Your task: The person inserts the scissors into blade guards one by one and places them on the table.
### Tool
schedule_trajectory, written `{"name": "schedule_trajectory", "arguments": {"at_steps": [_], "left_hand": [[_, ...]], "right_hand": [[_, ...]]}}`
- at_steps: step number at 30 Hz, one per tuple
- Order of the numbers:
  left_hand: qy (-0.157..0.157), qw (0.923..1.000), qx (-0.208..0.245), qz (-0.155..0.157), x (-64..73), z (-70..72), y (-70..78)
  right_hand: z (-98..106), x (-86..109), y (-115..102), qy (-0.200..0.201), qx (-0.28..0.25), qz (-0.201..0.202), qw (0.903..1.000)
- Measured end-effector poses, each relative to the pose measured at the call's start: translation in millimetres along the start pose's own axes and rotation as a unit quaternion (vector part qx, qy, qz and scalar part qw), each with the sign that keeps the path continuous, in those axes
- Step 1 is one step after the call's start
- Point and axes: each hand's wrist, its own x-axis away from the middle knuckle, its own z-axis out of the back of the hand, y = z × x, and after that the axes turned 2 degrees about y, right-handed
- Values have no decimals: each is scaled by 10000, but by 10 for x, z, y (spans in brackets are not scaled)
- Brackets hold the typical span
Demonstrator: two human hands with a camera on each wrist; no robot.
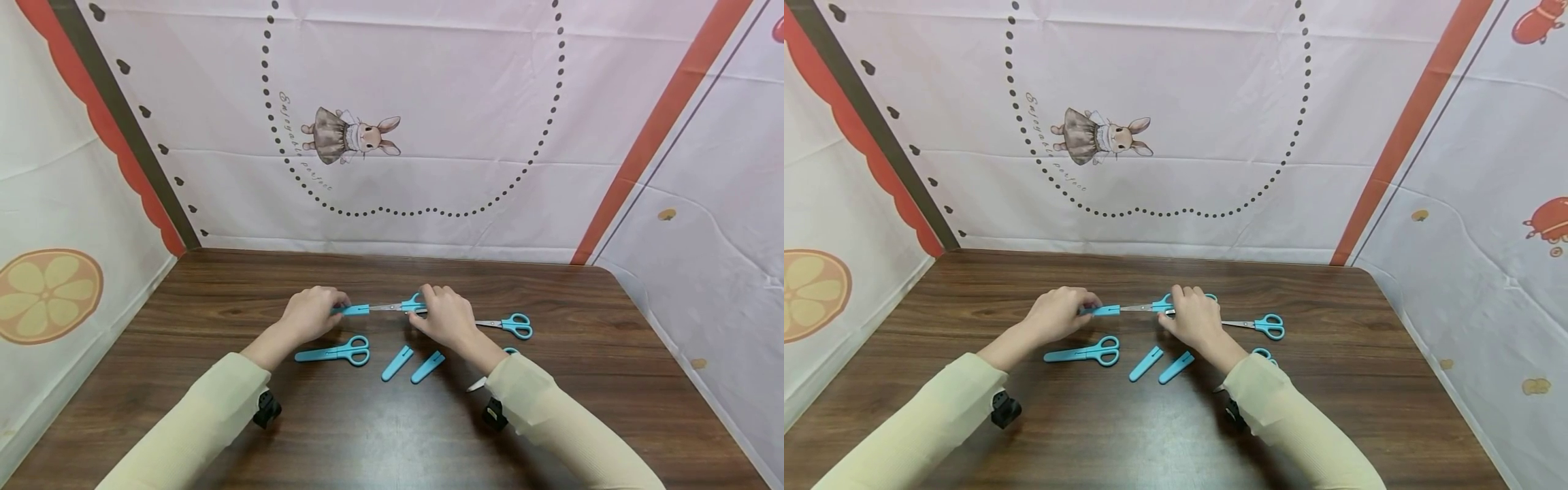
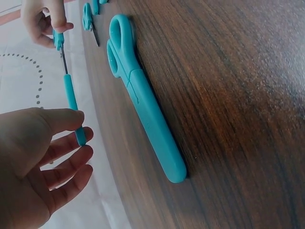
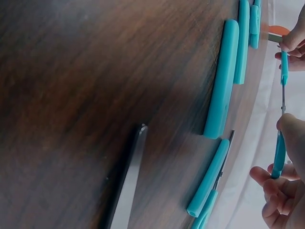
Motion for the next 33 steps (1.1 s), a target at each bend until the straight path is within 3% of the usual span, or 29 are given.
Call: {"name": "schedule_trajectory", "arguments": {"at_steps": [11, 25, 33], "left_hand": [[220, 9996, 42, -153, 3, -12, 54], [463, 9985, 54, -301, 8, -38, 130], [543, 9980, 80, -314, 1, -45, 165]], "right_hand": [[-1, -3, -41, -157, -131, -78, 9998], [1, -22, -116, -340, -523, -500, 9968], [-23, -18, -101, -139, -535, -267, 9981]]}}
